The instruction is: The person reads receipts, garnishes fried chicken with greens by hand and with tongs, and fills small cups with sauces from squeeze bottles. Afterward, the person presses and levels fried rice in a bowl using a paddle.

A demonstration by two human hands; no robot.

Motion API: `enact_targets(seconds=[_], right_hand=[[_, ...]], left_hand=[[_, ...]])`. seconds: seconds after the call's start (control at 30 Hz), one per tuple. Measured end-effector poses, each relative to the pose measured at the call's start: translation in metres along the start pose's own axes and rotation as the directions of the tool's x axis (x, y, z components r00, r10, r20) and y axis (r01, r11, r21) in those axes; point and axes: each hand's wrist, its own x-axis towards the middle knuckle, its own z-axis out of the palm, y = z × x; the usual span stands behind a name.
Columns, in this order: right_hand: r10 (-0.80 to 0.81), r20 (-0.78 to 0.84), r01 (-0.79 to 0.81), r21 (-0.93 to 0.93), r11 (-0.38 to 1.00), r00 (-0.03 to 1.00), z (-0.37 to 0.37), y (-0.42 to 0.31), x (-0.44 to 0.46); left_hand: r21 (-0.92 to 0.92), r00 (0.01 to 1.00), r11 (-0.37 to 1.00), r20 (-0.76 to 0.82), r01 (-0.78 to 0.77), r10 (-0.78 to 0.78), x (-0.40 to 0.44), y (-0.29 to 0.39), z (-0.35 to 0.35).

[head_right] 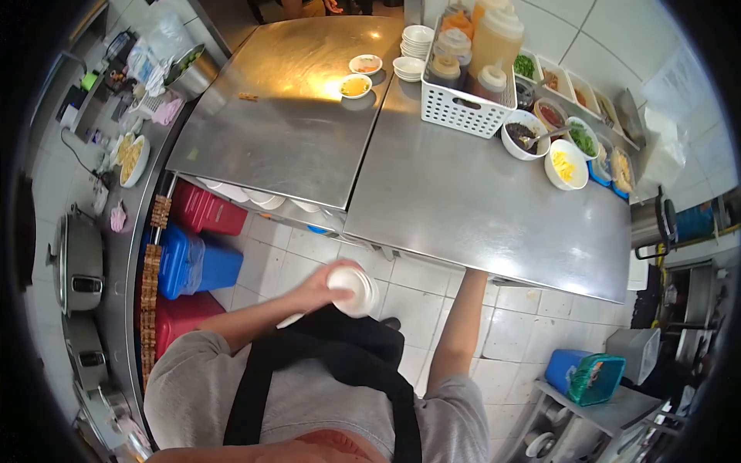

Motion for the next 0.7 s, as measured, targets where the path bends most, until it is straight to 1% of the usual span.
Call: enact_targets(seconds=[0.03, 0.07, 0.1, 0.13, 0.17, 0.2, 0.23, 0.27, 0.3, 0.33, 0.4, 0.43, 0.47, 0.5, 0.53, 0.6, 0.63, 0.67, 0.7], right_hand=[[0.038, 0.026, -0.037, -0.029, 0.999, 0.999, -0.011, 0.001, -0.027], [0.066, 0.055, -0.062, -0.081, 0.995, 0.996, -0.023, 0.003, -0.059], [0.073, 0.089, -0.058, -0.159, 0.986, 0.993, -0.041, 0.005, -0.088], [0.083, 0.123, -0.051, -0.236, 0.970, 0.989, -0.059, 0.009, -0.118], [0.119, 0.099, -0.093, -0.230, 0.969, 0.988, -0.061, 0.008, -0.157], [0.151, 0.075, -0.132, -0.218, 0.967, 0.986, -0.047, -0.001, -0.198], [0.150, 0.073, -0.130, -0.226, 0.965, 0.986, -0.032, -0.010, -0.223], [0.183, 0.114, -0.139, -0.318, 0.938, 0.976, -0.018, -0.017, -0.246], [0.218, 0.148, -0.143, -0.404, 0.904, 0.965, -0.004, -0.025, -0.267], [0.195, 0.226, -0.086, -0.414, 0.906, 0.954, 0.023, -0.032, -0.278], [0.089, 0.364, 0.083, -0.431, 0.899, 0.927, 0.075, -0.040, -0.277], [0.042, 0.409, 0.142, -0.408, 0.902, 0.912, 0.108, -0.041, -0.274], [-0.008, 0.452, 0.202, -0.383, 0.901, 0.892, 0.142, -0.040, -0.265], [-0.032, 0.451, 0.224, -0.379, 0.898, 0.892, 0.172, -0.037, -0.250], [-0.056, 0.446, 0.245, -0.377, 0.893, 0.893, 0.198, -0.033, -0.237], [-0.114, 0.423, 0.300, -0.403, 0.864, 0.899, 0.241, -0.020, -0.201], [-0.141, 0.415, 0.316, -0.393, 0.863, 0.899, 0.256, -0.014, -0.184], [-0.186, 0.416, 0.383, -0.463, 0.799, 0.890, 0.269, -0.007, -0.167], [-0.224, 0.419, 0.438, -0.533, 0.724, 0.880, 0.278, -0.002, -0.153]], left_hand=[[0.013, 0.998, 1.000, -0.064, -0.026, 0.027, -0.004, 0.022, -0.009], [0.101, 0.980, 0.986, -0.135, -0.132, 0.145, -0.004, 0.038, -0.020], [0.188, 0.958, 0.974, -0.231, -0.130, 0.172, -0.007, 0.073, -0.024], [0.348, 0.924, 0.922, -0.270, -0.168, 0.270, 0.003, 0.081, -0.042], [0.324, 0.894, 0.932, -0.351, -0.163, 0.278, 0.012, 0.094, -0.056], [0.342, 0.889, 0.929, -0.368, -0.144, 0.274, 0.022, 0.113, -0.068], [0.328, 0.891, 0.929, -0.351, -0.172, 0.289, 0.036, 0.120, -0.086], [0.344, 0.891, 0.931, -0.373, -0.127, 0.259, 0.050, 0.128, -0.101], [0.213, 0.929, 0.976, -0.352, -0.035, 0.110, 0.061, 0.138, -0.114], [0.295, 0.935, 0.955, -0.331, -0.028, 0.130, 0.078, 0.138, -0.131], [0.517, 0.955, 0.854, -0.279, 0.058, 0.104, 0.104, 0.143, -0.155], [0.522, 0.961, 0.851, -0.260, 0.059, 0.093, 0.113, 0.139, -0.167], [0.617, 0.970, 0.786, -0.168, -0.038, 0.179, 0.124, 0.134, -0.179], [0.696, 0.963, 0.702, -0.061, -0.148, 0.263, 0.135, 0.133, -0.189], [0.677, 0.966, 0.718, -0.039, -0.163, 0.256, 0.141, 0.131, -0.193], [0.698, 0.980, 0.714, -0.103, -0.050, 0.170, 0.142, 0.155, -0.190], [0.718, 0.970, 0.690, -0.096, -0.087, 0.223, 0.144, 0.171, -0.190], [0.720, 0.971, 0.686, -0.073, -0.106, 0.227, 0.155, 0.184, -0.193], [0.767, 0.933, 0.604, -0.018, -0.218, 0.359, 0.168, 0.195, -0.194]])
